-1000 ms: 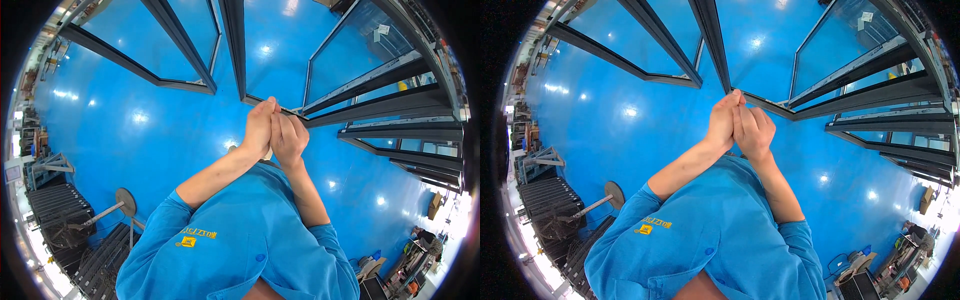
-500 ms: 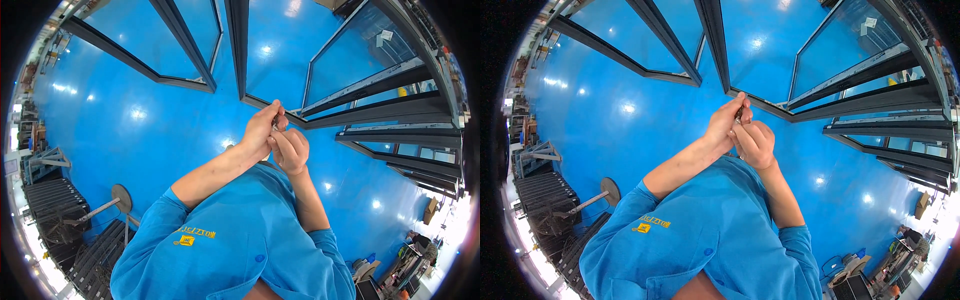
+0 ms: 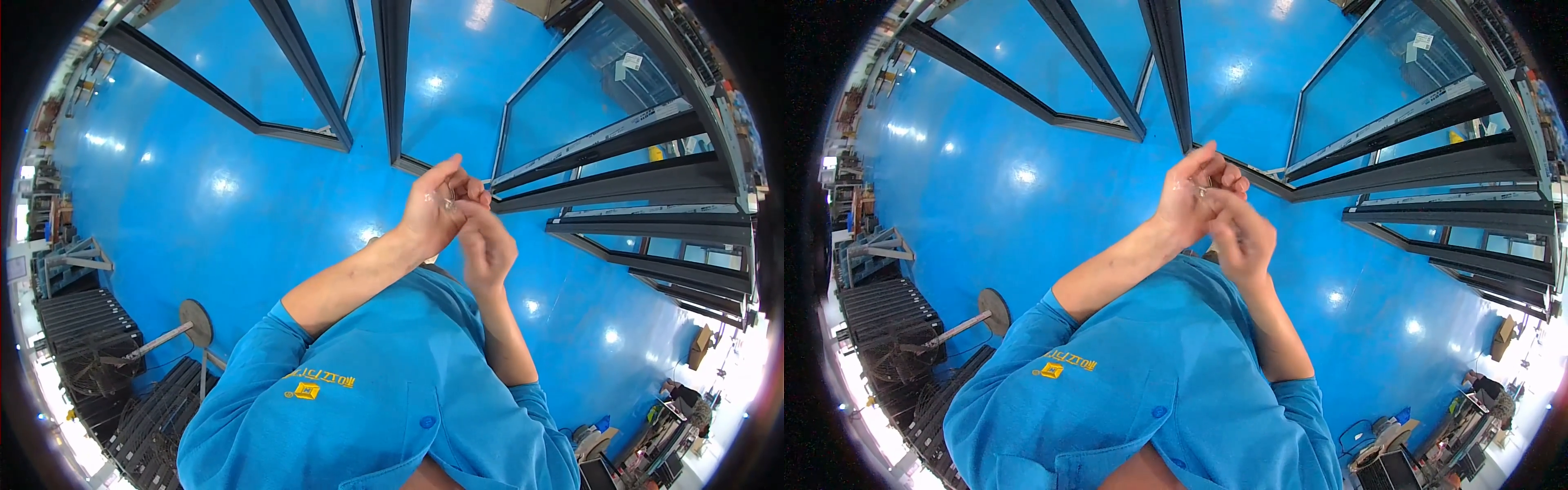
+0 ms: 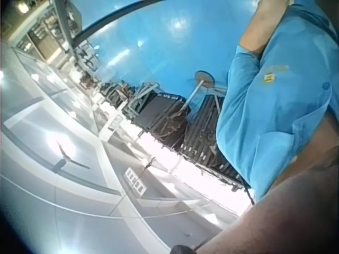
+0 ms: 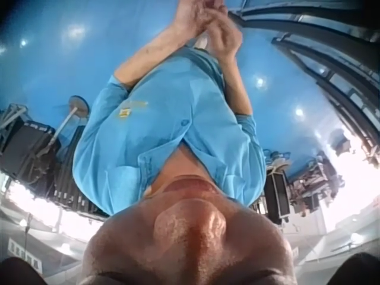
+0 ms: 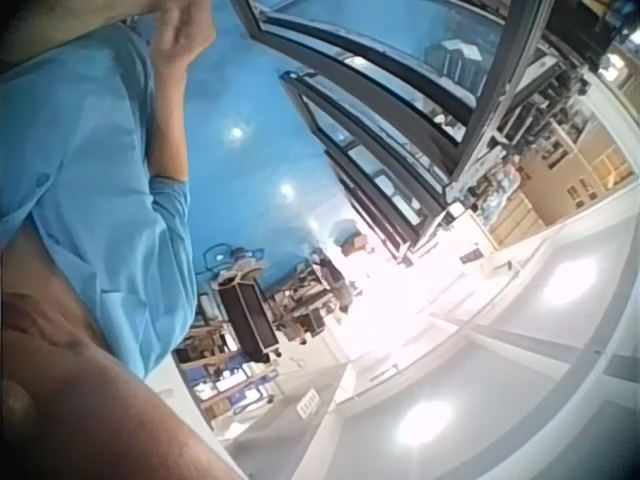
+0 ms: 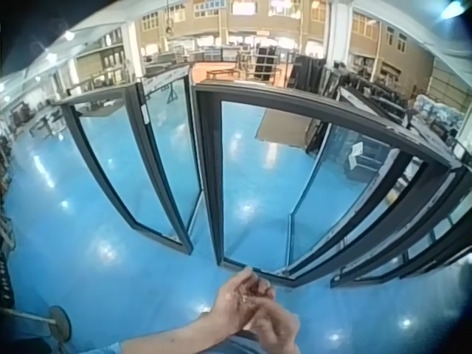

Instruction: Assembling components onto metal frames in an industrial setting.

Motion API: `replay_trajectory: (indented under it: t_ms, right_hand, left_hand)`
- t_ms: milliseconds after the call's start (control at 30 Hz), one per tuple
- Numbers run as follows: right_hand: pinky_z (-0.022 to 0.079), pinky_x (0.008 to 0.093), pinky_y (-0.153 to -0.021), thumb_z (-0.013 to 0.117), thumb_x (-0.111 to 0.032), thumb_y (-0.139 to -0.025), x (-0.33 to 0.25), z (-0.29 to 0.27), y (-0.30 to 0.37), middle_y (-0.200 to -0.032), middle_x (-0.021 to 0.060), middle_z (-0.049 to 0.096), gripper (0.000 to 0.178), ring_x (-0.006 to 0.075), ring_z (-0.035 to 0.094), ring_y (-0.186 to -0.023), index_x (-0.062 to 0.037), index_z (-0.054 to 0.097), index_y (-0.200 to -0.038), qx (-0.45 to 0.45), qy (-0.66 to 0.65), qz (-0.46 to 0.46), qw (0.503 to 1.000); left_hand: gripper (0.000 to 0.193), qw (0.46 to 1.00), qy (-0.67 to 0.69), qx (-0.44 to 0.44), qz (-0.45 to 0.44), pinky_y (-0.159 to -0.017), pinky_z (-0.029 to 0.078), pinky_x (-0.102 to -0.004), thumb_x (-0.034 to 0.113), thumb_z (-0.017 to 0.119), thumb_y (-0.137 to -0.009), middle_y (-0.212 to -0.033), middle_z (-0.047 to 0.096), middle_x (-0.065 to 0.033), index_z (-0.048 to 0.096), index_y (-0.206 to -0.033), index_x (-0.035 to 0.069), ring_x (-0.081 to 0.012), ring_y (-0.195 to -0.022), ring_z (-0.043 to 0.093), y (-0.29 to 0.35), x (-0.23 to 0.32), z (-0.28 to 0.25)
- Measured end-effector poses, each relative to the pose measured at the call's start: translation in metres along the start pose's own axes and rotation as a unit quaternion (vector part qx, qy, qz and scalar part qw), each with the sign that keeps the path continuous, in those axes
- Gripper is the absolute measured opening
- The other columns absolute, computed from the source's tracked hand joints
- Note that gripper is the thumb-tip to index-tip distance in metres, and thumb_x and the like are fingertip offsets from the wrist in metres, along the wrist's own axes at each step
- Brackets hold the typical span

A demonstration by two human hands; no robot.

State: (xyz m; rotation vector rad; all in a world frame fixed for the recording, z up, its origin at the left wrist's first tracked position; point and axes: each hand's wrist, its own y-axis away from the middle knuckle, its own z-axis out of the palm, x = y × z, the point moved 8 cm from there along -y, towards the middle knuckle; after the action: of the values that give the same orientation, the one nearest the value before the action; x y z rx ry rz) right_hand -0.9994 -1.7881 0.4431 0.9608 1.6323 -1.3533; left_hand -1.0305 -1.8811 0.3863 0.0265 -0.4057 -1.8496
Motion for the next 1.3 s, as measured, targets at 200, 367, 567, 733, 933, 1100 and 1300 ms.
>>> replay_trajectory:
  t_ms: [200, 367, 567, 733, 933, 1100, 1300]
  right_hand:
    - [0.038, 0.0249, -0.052, 0.067, -0.008, -0.09, 0.006, -0.003, -0.001, -0.069, 0.0034, 0.059, 0.015, 0.0116, 0.046, -0.057, -0.0013, 0.068, -0.103, 0.026, 0.047, 0.157, 0.986]
    - [0.038, 0.0236, -0.054, 0.069, -0.007, -0.089, -0.003, 0.002, -0.006, -0.069, 0.0034, 0.059, 0.018, 0.011, 0.047, -0.06, 0.0018, 0.066, -0.104, -0.007, 0.16, 0.13, 0.978]
    - [0.039, 0.0228, -0.055, 0.069, -0.007, -0.088, -0.005, 0.004, -0.011, -0.07, 0.0023, 0.06, 0.016, 0.01, 0.048, -0.061, 0.0027, 0.066, -0.101, -0.066, 0.14, 0.168, 0.973]
    - [0.038, 0.0245, -0.052, 0.068, -0.007, -0.089, 0.008, 0.0, -0.01, -0.07, 0.0042, 0.061, 0.012, 0.0102, 0.047, -0.058, 0.001, 0.066, -0.098, -0.076, 0.043, 0.253, 0.963]
    - [0.038, 0.0229, -0.052, 0.068, -0.005, -0.089, -0.004, -0.01, -0.019, -0.07, 0.0047, 0.062, 0.009, 0.0092, 0.048, -0.059, 0.0017, 0.069, -0.094, -0.014, 0.099, 0.183, 0.978]
    - [0.038, 0.0221, -0.052, 0.069, -0.005, -0.089, -0.01, -0.011, -0.021, -0.069, 0.0051, 0.063, 0.007, 0.0087, 0.048, -0.058, 0.0023, 0.07, -0.09, 0.048, 0.136, 0.108, 0.984]
    - [0.037, 0.0224, -0.05, 0.071, -0.004, -0.087, -0.023, -0.009, -0.02, -0.069, 0.0056, 0.064, 0.008, 0.0091, 0.047, -0.056, 0.0029, 0.07, -0.091, 0.053, 0.191, 0.021, 0.98]
  left_hand:
    - [0.027, 0.997, 0.011, -0.074, 0.016, -0.093, 0.047, -0.0384, 0.026, 0.046, -0.097, -0.091, 0.067, -0.0115, 0.057, -0.079, 0.009, -0.0288, -0.099, 0.063, 0.0, -0.002, 0.012]
    - [0.028, 0.996, -0.018, -0.074, 0.039, -0.102, 0.045, -0.0417, 0.027, 0.044, -0.095, -0.106, 0.069, -0.0159, 0.06, -0.083, 0.007, -0.0319, -0.112, 0.062, 0.0, 0.002, 0.021]
    - [0.034, 0.995, -0.004, -0.093, 0.034, -0.106, 0.044, -0.0427, 0.028, 0.042, -0.094, -0.118, 0.067, -0.0181, 0.067, -0.095, 0.004, -0.033, -0.118, 0.061, 0.001, 0.001, 0.021]
    - [0.042, 0.993, 0.021, -0.114, 0.007, -0.106, 0.043, -0.0416, 0.028, 0.041, -0.094, -0.125, 0.065, -0.0186, 0.068, -0.112, 0.001, -0.0327, -0.123, 0.058, 0.005, -0.005, 0.015]
    - [0.042, 0.995, 0.017, -0.096, 0.019, -0.108, 0.043, -0.0437, 0.029, 0.04, -0.101, -0.126, 0.065, -0.0195, 0.067, -0.115, 0.0, -0.0333, -0.125, 0.057, 0.004, -0.005, 0.007]
    - [0.043, 0.997, 0.051, -0.065, -0.006, -0.11, 0.042, -0.0441, 0.029, 0.038, -0.104, -0.127, 0.064, -0.0206, 0.066, -0.116, -0.002, -0.0337, -0.127, 0.056, 0.007, -0.008, 0.015]
    - [0.044, 0.991, 0.087, -0.1, -0.033, -0.111, 0.042, -0.0442, 0.028, 0.037, -0.105, -0.129, 0.063, -0.0205, 0.065, -0.119, -0.002, -0.0332, -0.128, 0.055, 0.011, -0.009, 0.021]
